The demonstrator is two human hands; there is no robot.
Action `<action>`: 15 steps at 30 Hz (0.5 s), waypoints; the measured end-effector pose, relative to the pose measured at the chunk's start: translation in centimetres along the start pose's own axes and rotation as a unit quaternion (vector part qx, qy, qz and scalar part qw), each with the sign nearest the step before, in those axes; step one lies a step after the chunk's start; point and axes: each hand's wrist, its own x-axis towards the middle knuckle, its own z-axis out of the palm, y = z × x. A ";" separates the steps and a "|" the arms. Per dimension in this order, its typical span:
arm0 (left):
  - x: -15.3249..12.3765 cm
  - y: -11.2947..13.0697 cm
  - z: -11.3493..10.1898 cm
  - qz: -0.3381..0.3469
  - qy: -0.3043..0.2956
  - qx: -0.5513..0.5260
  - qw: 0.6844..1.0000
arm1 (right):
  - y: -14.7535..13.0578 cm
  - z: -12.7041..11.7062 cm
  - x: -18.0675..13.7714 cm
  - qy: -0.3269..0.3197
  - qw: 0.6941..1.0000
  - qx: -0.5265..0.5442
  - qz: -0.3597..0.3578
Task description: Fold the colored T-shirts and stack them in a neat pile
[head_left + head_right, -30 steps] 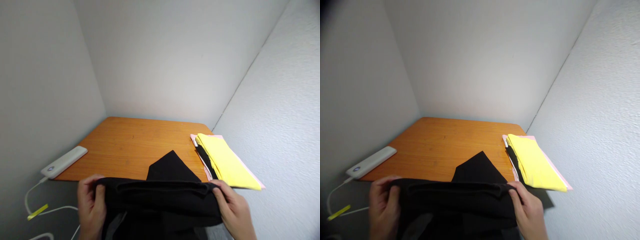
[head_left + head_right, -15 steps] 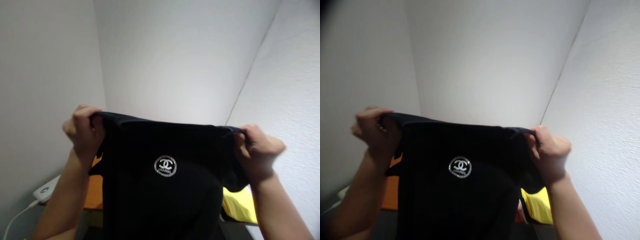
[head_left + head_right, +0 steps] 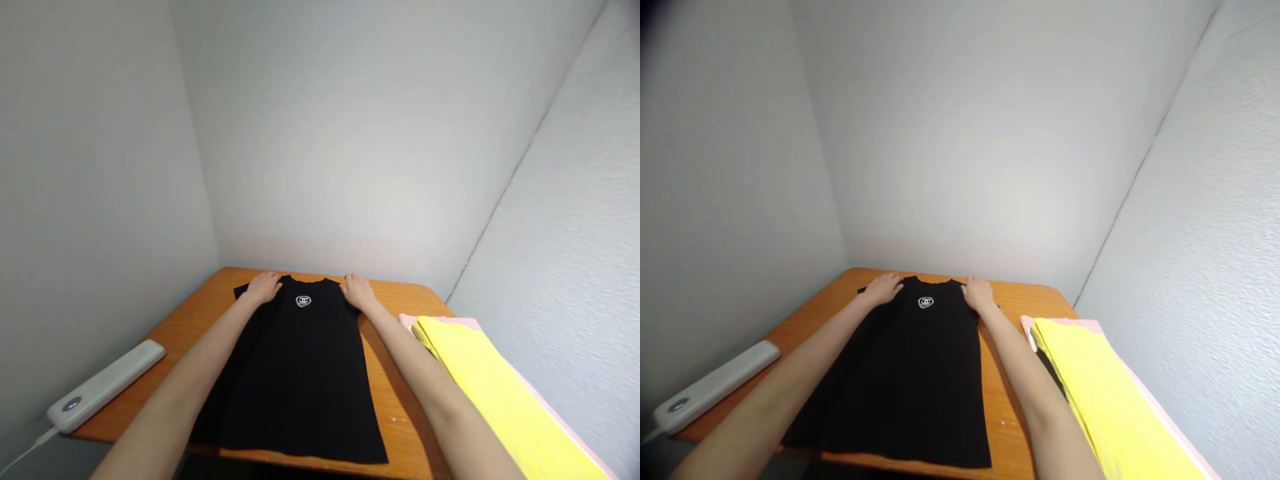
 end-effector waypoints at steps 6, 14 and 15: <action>-0.3 -0.3 9.1 -0.060 -0.075 -0.019 0.995 | -0.6 9.4 0.3 -0.074 0.996 0.037 0.034; 3.2 -0.9 11.9 -0.073 -0.032 -0.034 0.996 | 2.5 13.5 5.4 -0.096 0.992 0.054 0.058; 3.6 -0.8 12.0 -0.075 -0.030 -0.036 0.996 | 2.6 13.7 5.7 -0.098 0.992 0.053 0.058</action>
